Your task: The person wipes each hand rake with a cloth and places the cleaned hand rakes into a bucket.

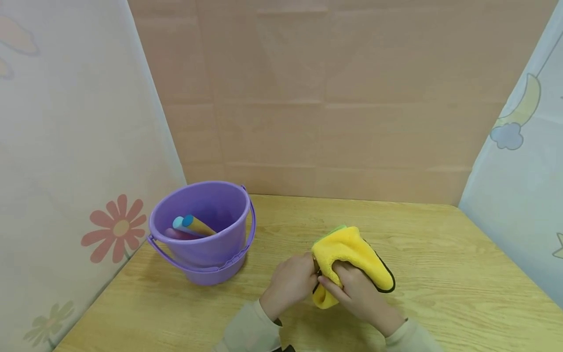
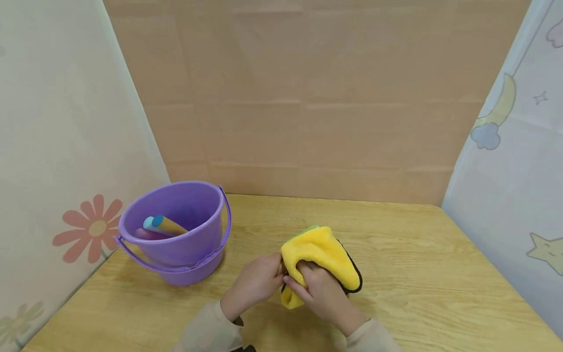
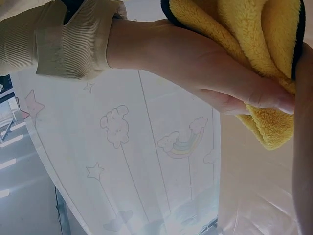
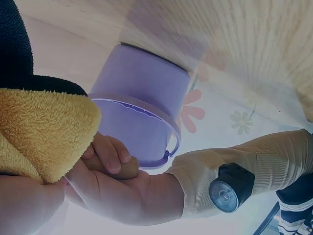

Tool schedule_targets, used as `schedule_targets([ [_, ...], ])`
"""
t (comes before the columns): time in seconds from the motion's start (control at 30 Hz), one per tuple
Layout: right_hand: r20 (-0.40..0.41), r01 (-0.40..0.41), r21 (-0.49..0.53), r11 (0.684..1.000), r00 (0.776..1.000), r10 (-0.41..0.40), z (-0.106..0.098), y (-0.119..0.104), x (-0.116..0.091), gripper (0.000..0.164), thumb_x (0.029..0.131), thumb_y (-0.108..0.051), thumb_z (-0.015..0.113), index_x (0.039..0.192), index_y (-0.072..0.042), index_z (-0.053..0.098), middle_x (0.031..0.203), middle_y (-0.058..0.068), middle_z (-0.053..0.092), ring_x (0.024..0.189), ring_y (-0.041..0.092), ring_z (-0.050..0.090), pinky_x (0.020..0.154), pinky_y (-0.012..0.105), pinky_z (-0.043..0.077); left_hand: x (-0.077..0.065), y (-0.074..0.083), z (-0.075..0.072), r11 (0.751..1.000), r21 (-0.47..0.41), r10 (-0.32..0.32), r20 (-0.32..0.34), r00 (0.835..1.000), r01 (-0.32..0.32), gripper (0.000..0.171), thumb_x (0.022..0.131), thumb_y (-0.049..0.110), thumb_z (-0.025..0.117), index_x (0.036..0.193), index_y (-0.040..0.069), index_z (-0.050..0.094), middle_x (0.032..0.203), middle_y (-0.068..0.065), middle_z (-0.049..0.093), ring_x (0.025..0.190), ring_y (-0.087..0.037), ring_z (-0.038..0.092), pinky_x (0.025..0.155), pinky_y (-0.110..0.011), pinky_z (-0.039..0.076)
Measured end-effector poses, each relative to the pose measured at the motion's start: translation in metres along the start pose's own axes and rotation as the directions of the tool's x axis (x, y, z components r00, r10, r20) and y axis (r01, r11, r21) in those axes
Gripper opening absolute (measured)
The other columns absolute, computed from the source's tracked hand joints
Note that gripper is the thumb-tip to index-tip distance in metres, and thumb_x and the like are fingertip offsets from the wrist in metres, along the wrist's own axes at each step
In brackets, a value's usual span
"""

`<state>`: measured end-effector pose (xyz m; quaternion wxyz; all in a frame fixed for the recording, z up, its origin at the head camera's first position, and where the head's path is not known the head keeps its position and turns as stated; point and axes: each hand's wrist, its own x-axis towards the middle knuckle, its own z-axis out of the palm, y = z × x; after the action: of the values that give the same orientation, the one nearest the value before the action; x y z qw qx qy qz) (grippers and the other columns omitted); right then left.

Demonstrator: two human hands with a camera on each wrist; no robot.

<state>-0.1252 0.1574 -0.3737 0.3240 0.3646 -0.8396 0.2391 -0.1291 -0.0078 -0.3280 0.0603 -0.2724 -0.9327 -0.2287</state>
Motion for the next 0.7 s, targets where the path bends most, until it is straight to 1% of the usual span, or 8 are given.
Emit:
schedule_targets([
  [0.1,-0.003,-0.025,-0.022,0.999,1.000,0.025,-0.0013,0.0007,-0.0009,0.021,0.094,-0.029,0.052,0.080,-0.013,0.050,0.070,-0.016,0.035,0.062,-0.003,0.034,0.055,0.014,0.033,0.0002,0.0024,0.0004,1.000,0.026,-0.003,0.021,1.000,0.002,0.026,0.091,0.015,0.054,0.066,0.014,0.045,0.056,0.007,0.035,0.045,-0.004,0.031,0.039,-0.017,0.027],
  [0.17,-0.008,-0.046,-0.038,0.998,0.999,0.046,-0.0024,0.0016,-0.0011,0.022,0.094,-0.029,0.051,0.078,-0.014,0.049,0.068,-0.016,0.032,0.060,-0.004,0.032,0.053,0.014,0.032,0.0005,0.0038,0.0006,0.999,0.045,-0.001,0.036,0.999,-0.001,0.028,0.090,0.014,0.055,0.064,0.014,0.045,0.057,0.006,0.035,0.045,-0.004,0.030,0.039,-0.016,0.026],
  [0.33,-0.027,-0.077,-0.051,0.996,0.997,0.076,-0.0052,0.0044,-0.0002,0.026,0.095,-0.032,0.049,0.075,-0.014,0.046,0.067,-0.016,0.028,0.058,-0.003,0.031,0.052,0.014,0.031,0.0017,0.0065,0.0008,0.996,0.083,0.015,0.045,0.999,-0.018,0.029,0.087,0.013,0.058,0.061,0.014,0.045,0.059,0.005,0.035,0.046,-0.004,0.030,0.039,-0.018,0.027],
  [0.43,-0.033,-0.075,-0.046,0.996,0.997,0.073,-0.0066,0.0053,-0.0001,0.027,0.095,-0.032,0.048,0.075,-0.014,0.046,0.067,-0.016,0.029,0.059,-0.003,0.031,0.051,0.015,0.031,0.0022,0.0076,0.0006,0.997,0.075,0.019,0.050,0.999,-0.023,0.029,0.086,0.012,0.059,0.061,0.014,0.045,0.059,0.005,0.035,0.046,-0.004,0.030,0.039,-0.017,0.027],
  [0.53,-0.034,-0.092,-0.042,0.995,0.995,0.091,-0.0079,0.0052,-0.0007,0.025,0.095,-0.030,0.049,0.075,-0.014,0.046,0.067,-0.016,0.029,0.059,-0.003,0.031,0.051,0.015,0.031,0.0024,0.0089,0.0003,0.997,0.066,0.021,0.057,0.998,-0.025,0.030,0.087,0.011,0.058,0.060,0.014,0.045,0.059,0.005,0.036,0.046,-0.004,0.030,0.040,-0.017,0.027],
  [0.7,-0.025,-0.175,-0.032,0.984,0.984,0.174,-0.0090,0.0044,-0.0019,0.022,0.094,-0.023,0.053,0.075,-0.014,0.046,0.066,-0.015,0.028,0.058,-0.004,0.030,0.052,0.016,0.032,0.0011,0.0108,0.0003,0.998,0.060,0.031,0.061,0.998,-0.034,0.029,0.087,0.011,0.058,0.060,0.013,0.046,0.059,0.006,0.036,0.046,-0.004,0.030,0.040,-0.016,0.027],
])
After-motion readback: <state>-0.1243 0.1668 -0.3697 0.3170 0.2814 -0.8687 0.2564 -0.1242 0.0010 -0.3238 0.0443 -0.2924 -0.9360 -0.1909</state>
